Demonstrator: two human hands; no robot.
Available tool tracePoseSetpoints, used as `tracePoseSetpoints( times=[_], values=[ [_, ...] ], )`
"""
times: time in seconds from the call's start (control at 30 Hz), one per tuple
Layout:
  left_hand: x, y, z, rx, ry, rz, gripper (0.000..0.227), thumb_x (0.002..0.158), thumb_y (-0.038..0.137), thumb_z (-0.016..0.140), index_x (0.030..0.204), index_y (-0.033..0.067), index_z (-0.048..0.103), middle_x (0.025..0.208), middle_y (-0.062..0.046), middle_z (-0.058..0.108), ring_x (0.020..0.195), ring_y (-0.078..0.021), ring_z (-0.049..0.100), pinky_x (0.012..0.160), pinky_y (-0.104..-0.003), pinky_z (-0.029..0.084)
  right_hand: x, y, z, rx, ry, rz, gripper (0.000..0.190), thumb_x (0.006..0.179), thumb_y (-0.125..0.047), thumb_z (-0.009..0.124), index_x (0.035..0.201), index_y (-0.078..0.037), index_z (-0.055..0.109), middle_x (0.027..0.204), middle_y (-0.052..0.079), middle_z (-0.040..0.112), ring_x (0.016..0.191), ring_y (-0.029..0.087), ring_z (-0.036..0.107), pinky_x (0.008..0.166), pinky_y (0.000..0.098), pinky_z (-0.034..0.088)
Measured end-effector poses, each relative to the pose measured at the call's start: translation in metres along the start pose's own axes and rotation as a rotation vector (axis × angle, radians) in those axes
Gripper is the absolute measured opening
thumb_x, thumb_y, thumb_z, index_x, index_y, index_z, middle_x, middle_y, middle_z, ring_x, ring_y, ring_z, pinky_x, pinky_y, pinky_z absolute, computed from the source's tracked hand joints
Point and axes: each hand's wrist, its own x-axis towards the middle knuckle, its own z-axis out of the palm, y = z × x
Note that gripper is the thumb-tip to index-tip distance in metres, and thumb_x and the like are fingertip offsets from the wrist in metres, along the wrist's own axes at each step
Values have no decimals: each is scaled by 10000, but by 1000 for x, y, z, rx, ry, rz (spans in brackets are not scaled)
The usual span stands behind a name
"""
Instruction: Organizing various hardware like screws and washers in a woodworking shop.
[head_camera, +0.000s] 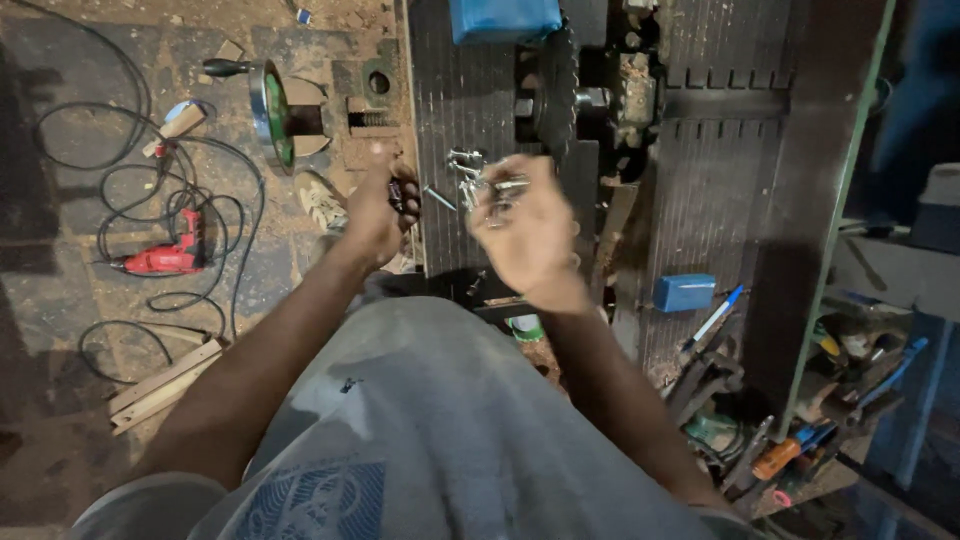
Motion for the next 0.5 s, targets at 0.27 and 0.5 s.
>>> tracePoseSetpoints(
  times=[0.27, 0.5],
  values=[
    [-5, -10, -30, 9, -197, 22, 769, 1079, 744, 261, 973, 84, 640, 756, -36, 597, 514, -102, 460, 367, -237, 332, 24, 106, -5, -672, -69, 176, 249, 1008, -163, 601, 1241, -86, 562, 1144, 96, 549, 933, 188, 518, 793, 352, 454],
    [-3, -10, -28, -46, -98, -34, 505, 1062, 591, 408, 990, 138, 619, 815, -51, 642, 668, -180, 635, 540, -336, 520, 13, 94, 3, -1532, -367, -192, 471, 974, -101, 602, 1424, -20, 490, 1438, 259, 480, 1332, 395, 497, 1109, 444, 426]
  ],
)
